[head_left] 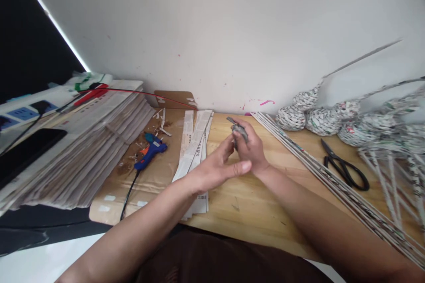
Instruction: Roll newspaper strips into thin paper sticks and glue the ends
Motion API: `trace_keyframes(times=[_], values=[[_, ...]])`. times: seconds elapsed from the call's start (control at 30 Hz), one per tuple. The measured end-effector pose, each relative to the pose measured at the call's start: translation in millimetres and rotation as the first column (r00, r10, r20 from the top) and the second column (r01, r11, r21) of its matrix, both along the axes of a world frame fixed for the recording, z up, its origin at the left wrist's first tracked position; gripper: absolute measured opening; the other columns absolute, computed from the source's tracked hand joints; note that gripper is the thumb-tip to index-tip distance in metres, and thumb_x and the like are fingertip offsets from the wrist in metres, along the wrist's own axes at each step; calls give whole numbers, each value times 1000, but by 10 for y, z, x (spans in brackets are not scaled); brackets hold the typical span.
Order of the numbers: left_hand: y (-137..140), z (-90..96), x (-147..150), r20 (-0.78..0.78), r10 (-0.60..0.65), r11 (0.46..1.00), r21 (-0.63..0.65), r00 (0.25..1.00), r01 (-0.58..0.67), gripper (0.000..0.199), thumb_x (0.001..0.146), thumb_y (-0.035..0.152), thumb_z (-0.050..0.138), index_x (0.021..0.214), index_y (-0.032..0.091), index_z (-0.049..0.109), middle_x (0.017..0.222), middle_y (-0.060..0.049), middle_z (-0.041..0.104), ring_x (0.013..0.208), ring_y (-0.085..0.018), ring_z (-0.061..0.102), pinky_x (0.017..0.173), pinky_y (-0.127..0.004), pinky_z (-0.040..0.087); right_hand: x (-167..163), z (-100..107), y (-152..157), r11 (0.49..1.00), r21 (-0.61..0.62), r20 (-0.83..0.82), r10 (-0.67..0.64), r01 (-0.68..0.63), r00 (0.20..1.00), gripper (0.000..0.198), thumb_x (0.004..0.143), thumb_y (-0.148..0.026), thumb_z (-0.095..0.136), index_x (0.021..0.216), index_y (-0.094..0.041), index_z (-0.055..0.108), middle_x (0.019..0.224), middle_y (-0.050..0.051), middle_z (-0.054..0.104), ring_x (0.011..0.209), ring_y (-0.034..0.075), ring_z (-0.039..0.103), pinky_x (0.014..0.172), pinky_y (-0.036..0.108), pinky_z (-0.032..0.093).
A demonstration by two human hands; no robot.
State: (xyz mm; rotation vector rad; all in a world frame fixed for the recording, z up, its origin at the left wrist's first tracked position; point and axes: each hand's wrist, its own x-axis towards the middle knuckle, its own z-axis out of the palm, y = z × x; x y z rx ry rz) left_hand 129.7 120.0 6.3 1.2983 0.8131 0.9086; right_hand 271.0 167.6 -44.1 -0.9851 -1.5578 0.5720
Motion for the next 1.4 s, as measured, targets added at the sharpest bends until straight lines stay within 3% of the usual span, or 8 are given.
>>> trace_keyframes(times=[0.17,0.3,0.47,0.6,0.87,1.03,1.27,1.4], values=[[299,-107,-895,-561,576,810,488,594,-325,27,79,39,63,97,20,71,99,-11,73,89,-27,67,88,-44,49,189,22,213,988,-137,38,-60,65,997,35,93,-48,44,85,-18,61,62,-1,54,55,13,48,55,26,39],[463,-317,-1266,-707,596,803,537,381,-259,19,77,29,64,92,19,71,92,-14,72,89,-32,67,85,-45,47,238,33,233,971,-190,123,-120,142,985,49,89,-60,43,63,-20,54,52,-2,47,51,14,45,54,27,36],[501,-473,-1214,-719,572,820,482,395,-310,35,71,25,70,104,17,66,100,-13,70,86,-26,66,81,-37,48,260,85,428,986,-49,162,-152,162,975,49,94,-57,32,98,-20,64,98,9,67,97,22,59,88,36,43],[553,-457,-1156,-740,579,810,474,342,-346,56,68,28,74,119,12,59,101,-15,69,90,-28,66,83,-38,48,213,176,628,973,-111,381,-148,204,913,60,88,-54,46,137,-20,47,148,15,39,138,34,30,108,56,24],[633,-554,-1072,-631,616,784,431,471,-448,60,67,30,75,120,12,56,105,-15,69,96,-28,65,82,-38,51,-349,-48,128,936,-163,659,339,-313,671,45,91,-44,48,127,-19,59,132,13,57,126,28,48,105,45,33],[676,-629,-977,-513,478,869,155,713,-470,58,68,28,71,121,12,54,82,-7,71,69,-22,67,60,-32,52,-365,-178,31,925,-193,740,356,-327,571,57,91,-52,46,138,-20,48,146,12,43,139,32,30,110,48,25],[637,-182,-1175,-578,667,745,518,471,-420,49,72,26,66,120,16,61,91,-9,70,83,-23,65,82,-36,49,-218,92,42,911,-280,742,406,-303,533,69,78,-51,64,137,-19,50,138,16,51,129,34,43,105,47,33],[536,134,-1337,-394,579,814,338,714,-473,56,70,33,71,123,18,61,87,-5,68,79,-19,64,72,-31,52,-100,216,21,880,-415,779,474,-230,410,105,52,-53,82,143,-22,42,136,17,50,129,42,39,102,51,34]])
